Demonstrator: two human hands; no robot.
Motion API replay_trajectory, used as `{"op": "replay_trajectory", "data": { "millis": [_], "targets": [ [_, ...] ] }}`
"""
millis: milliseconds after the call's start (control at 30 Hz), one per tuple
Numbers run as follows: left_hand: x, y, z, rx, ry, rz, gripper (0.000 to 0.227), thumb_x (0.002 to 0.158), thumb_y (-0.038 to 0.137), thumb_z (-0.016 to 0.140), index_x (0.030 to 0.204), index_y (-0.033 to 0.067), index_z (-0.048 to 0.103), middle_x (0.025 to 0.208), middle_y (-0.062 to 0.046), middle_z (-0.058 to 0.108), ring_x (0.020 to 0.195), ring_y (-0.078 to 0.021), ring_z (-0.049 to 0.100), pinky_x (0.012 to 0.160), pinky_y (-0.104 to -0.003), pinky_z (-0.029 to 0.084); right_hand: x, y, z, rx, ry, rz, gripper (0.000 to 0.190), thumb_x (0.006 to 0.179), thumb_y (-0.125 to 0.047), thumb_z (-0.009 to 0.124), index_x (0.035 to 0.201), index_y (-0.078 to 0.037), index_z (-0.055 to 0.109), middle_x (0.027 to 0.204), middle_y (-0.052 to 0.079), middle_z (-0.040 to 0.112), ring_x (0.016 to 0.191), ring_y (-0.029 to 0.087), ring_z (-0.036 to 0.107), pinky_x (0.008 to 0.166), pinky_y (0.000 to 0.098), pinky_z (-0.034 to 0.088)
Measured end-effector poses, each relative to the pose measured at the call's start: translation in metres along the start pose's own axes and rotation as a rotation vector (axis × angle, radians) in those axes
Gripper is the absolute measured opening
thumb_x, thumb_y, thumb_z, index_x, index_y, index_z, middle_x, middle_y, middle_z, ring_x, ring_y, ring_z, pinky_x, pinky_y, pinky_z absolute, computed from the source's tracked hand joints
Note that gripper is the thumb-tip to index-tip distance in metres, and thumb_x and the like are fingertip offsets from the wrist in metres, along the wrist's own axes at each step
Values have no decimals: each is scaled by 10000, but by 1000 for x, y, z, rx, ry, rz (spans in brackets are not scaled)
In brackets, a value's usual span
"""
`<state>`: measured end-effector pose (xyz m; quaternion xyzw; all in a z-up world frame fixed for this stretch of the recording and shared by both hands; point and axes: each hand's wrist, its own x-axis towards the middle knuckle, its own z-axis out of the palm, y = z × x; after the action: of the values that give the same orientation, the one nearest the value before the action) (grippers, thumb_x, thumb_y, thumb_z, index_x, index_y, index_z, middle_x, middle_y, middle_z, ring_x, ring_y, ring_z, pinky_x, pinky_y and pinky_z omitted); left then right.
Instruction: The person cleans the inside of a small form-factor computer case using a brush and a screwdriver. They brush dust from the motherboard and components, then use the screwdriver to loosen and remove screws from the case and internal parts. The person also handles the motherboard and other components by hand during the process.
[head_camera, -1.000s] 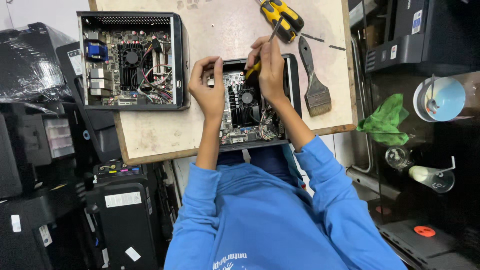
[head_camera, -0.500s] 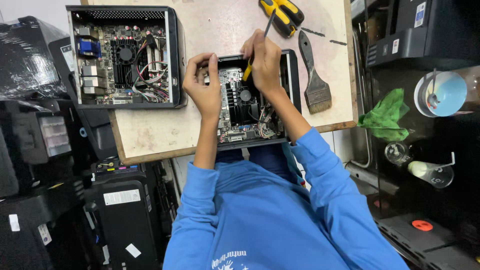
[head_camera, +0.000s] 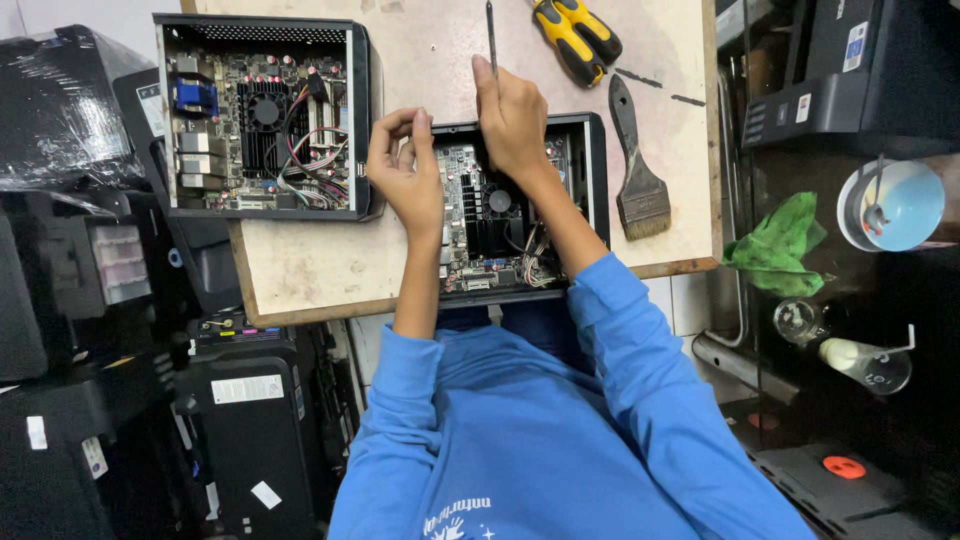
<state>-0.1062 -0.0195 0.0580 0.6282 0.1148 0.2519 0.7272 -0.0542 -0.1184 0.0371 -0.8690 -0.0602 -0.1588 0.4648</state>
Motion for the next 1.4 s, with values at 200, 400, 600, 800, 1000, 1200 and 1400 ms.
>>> {"op": "replay_trajectory", "data": {
  "millis": [200, 400, 600, 800, 1000, 1200, 1400],
  "targets": [
    [2, 1, 3, 79, -3, 20, 39, 832, 95, 577, 833, 57, 568, 800, -34, 575, 750, -90, 542, 605, -197, 469, 2, -3, 0, 23, -126, -21, 458, 934, -349, 298, 544, -115, 355, 442, -17, 332, 387, 132, 334, 412, 311, 245],
    [2, 4, 4, 131, -31, 52, 57, 848, 91, 558, 865, 37, 562, 833, -49, 565, 747, -95, 531, 559, -183, 427, 2, -6, -1, 7, -117, 5, 469, 922, -368, 304, 540, -99, 349, 439, -4, 345, 394, 150, 362, 424, 333, 262],
    [-1, 7, 4, 46, -38, 19, 82, 829, 62, 592, 880, 53, 529, 839, -43, 553, 785, -99, 543, 692, -197, 478, 2, -17, -8, 72, -82, -38, 416, 926, -320, 304, 592, -83, 378, 469, 23, 392, 420, 171, 401, 441, 333, 284],
    [-10, 15, 6, -20, -174, -28, 88, 784, -46, 635, 842, 8, 599, 816, -95, 620, 763, -131, 609, 690, -184, 527, -14, -21, -67, 423, 318, -42, 436, 933, -304, 233, 593, -113, 427, 495, -4, 396, 432, 130, 395, 450, 265, 339],
    [-13, 24, 12, 118, -384, -3, 77, 768, -12, 672, 832, 26, 654, 774, -83, 632, 733, -160, 646, 633, -219, 531, -67, 0, -129, 691, 486, 102, 410, 963, -306, 232, 614, -128, 354, 416, 3, 343, 367, 139, 412, 462, 218, 382],
    [-25, 39, -16, 251, -373, 40, 66, 815, 2, 628, 879, -1, 641, 771, -111, 597, 705, -182, 615, 647, -270, 516, -101, 7, -159, 174, 71, 485, 353, 1007, -210, 327, 707, -33, 379, 483, 104, 401, 388, 201, 466, 413, 285, 378],
    [-57, 16, -56, 208, -22, -17, 91, 863, 49, 560, 851, -32, 600, 718, -114, 546, 641, -170, 601, 647, -263, 503, -76, 1, -142, -94, -232, 442, 281, 895, -39, 393, 1150, 77, 362, 938, 354, 487, 874, 515, 484, 767, 565, 373]
  ]
}}
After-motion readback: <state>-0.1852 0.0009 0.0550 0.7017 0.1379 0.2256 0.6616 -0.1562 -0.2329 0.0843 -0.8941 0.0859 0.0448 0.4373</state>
